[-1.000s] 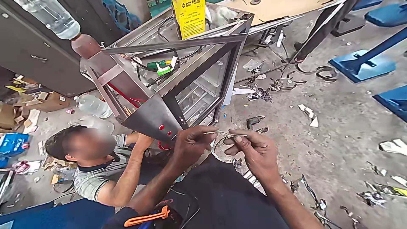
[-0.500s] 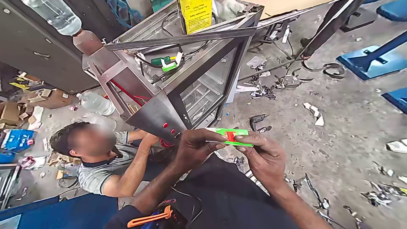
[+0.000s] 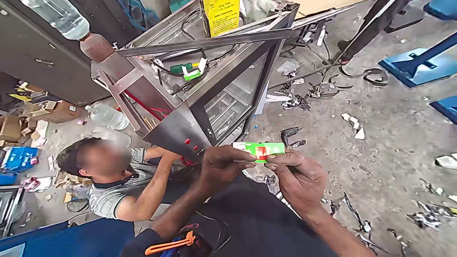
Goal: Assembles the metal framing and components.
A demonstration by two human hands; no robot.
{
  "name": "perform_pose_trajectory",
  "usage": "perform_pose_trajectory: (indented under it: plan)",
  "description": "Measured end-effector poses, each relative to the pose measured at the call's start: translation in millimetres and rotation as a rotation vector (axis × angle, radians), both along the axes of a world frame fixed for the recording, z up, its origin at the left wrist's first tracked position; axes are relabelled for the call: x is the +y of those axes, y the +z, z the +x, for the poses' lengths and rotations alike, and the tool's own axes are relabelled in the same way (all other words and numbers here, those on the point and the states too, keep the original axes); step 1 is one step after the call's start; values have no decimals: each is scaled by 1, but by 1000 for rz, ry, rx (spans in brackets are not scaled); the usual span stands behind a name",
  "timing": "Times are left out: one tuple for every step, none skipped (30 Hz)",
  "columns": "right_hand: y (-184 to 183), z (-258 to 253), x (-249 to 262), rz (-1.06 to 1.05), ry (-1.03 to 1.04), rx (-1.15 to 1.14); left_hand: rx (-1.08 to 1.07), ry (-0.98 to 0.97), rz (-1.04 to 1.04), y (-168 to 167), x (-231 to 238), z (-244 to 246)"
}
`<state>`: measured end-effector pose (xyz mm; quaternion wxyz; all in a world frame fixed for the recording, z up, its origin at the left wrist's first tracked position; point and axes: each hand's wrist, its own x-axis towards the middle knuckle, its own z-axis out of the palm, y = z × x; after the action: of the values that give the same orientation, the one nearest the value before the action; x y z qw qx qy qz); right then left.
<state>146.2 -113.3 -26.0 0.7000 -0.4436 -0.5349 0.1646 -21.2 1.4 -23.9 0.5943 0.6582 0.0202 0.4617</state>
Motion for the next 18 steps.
perform_pose_trajectory:
  plan:
    - [1, -1, 0, -10, 1, 27, -3, 15, -17, 0, -1, 0]
    - [2, -2, 0, -21, 5, 56, -12, 25, -46, 0, -1, 1]
    - [4, -2, 0, -33, 8, 83, -19, 32, -79, 0, -1, 2]
    - [4, -4, 1, -45, 8, 109, -26, 36, -114, -1, -1, 3]
    - [5, -5, 1, -58, 8, 135, -32, 41, -149, -1, -1, 3]
    - [6, -6, 2, -70, 9, 156, -38, 42, -182, -1, -1, 4]
    - [7, -6, 2, -83, 9, 167, -42, 42, -210, -1, -2, 4]
    - [8, -6, 2, -93, 6, 172, -45, 42, -235, -2, -2, 4]
    - [8, -6, 3, -98, 5, 179, -50, 41, -257, -3, -1, 4]
    - [8, -6, 5, -101, 4, 190, -60, 38, -271, -4, 0, 4]
    - [7, -7, 6, -104, 1, 199, -69, 38, -278, -6, 0, 4]
    - [7, -7, 7, -106, -2, 212, -78, 39, -281, -8, 1, 5]
    - [6, -8, 7, -106, -5, 227, -88, 39, -288, -9, 1, 6]
    - [6, -9, 8, -102, -8, 245, -101, 36, -296, -11, 0, 6]
    - [5, -10, 9, -94, -10, 264, -118, 29, -306, -12, 0, 7]
    - [5, -10, 10, -86, -19, 289, -139, 18, -322, -12, 0, 7]
    - [6, -11, 12, -78, -29, 310, -163, 11, -341, -12, 0, 8]
    - [6, -12, 13, -78, -32, 324, -186, 13, -357, -12, 0, 9]
